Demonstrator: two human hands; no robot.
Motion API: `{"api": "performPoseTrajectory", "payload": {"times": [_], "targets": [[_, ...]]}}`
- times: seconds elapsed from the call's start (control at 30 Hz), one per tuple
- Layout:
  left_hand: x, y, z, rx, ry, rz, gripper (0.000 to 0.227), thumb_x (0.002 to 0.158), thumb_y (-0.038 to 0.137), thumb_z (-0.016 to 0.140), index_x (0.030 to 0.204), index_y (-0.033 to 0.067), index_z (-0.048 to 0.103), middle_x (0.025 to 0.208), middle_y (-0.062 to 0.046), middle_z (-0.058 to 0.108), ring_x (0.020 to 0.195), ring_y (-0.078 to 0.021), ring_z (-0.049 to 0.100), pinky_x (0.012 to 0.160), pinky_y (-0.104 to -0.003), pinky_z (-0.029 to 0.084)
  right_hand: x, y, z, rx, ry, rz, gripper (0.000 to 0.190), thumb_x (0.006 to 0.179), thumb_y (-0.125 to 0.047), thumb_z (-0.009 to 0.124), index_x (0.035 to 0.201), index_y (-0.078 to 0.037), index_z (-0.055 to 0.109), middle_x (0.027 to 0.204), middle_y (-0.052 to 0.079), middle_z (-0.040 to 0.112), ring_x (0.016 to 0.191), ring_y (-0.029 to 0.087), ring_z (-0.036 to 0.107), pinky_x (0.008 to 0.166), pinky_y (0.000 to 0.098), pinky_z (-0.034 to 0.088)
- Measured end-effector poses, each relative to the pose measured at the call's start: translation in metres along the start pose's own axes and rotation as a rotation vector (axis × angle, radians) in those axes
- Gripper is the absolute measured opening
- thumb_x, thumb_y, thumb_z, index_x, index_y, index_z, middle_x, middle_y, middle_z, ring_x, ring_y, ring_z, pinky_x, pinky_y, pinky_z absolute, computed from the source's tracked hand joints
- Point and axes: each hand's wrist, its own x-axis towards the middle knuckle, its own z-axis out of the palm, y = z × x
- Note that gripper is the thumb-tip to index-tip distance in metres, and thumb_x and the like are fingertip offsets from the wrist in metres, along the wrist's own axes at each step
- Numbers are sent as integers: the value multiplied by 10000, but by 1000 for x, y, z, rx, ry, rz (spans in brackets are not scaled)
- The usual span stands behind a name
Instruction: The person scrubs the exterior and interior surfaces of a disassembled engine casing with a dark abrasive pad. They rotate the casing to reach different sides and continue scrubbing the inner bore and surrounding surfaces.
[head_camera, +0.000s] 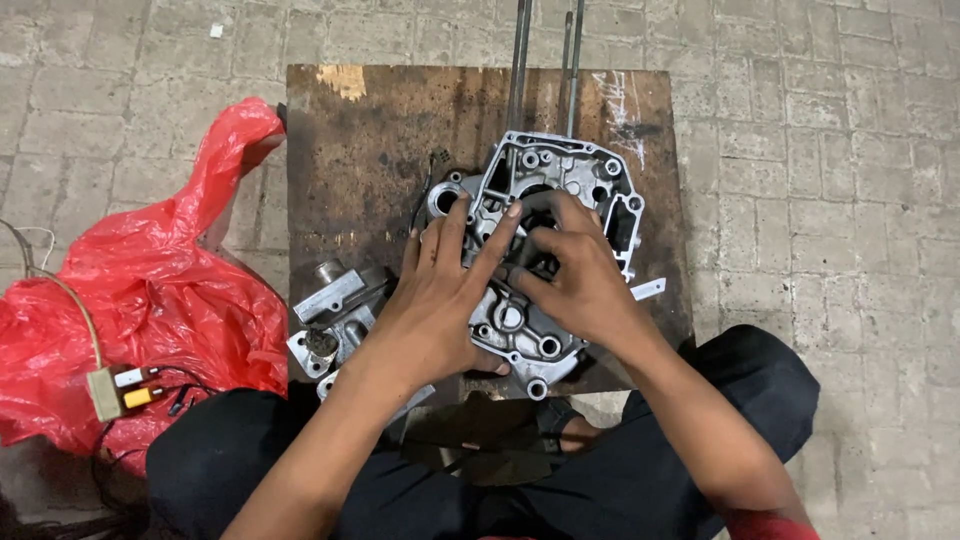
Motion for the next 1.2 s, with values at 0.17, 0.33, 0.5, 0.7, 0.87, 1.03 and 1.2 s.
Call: {"api": "performPoseTrajectory", "payload": {"times": [0.17,0.33,0.5,0.7,0.87,1.03,1.2], "targets": [[1,5,-6,-22,-47,-46,1719,341,377,1158,1646,265,45,1624,-331,103,1447,-520,198,1140,-670,197,-3,13,-6,-5,-156,-7,182,712,-117,841,712,-10,695,1473,247,433,1415,453,359,1172,583,256],[1,4,-5,-20,-31,-27,1714,340,356,1143,1648,241,42,1603,-355,132,1420,-533,239,1117,-693,227,0,5,5,20,-30,53,205,672,-17,768,603,-47,578,1298,157,540,1316,343,480,1160,594,334],[0,4,-6,-23,-16,-19,1718,347,381,1151,1647,218,38,1595,-349,151,1419,-523,242,1118,-704,226,-8,19,0,19,-157,44,168,663,-52,781,717,39,650,1519,323,387,1441,526,296,1153,639,273],[0,3,-4,9,20,25,1705,346,403,1141,1650,203,59,1564,-378,194,1384,-553,287,1083,-698,282,-5,1,4,-16,-7,0,148,711,5,733,766,23,597,1336,188,528,1280,376,490,1104,513,373],[3,4,-6,12,-23,-10,1724,362,406,1152,1650,220,21,1590,-372,136,1414,-548,239,1119,-704,215,-5,7,4,-20,-66,-22,195,700,-56,767,671,-10,580,1237,188,524,1251,382,453,1108,540,361],[0,7,-6,3,-7,12,1688,361,382,1143,1650,213,67,1558,-406,177,1387,-579,279,1076,-735,257,-6,-2,5,-3,37,22,119,698,17,704,701,2,586,1327,179,536,1277,364,484,1114,510,390],[2,7,-8,-6,-49,-32,1727,368,361,1158,1650,234,8,1591,-365,143,1404,-551,257,1119,-724,199,-15,14,6,-24,-60,15,219,682,-89,787,738,43,622,1297,252,503,1304,453,418,1157,557,296]]}}
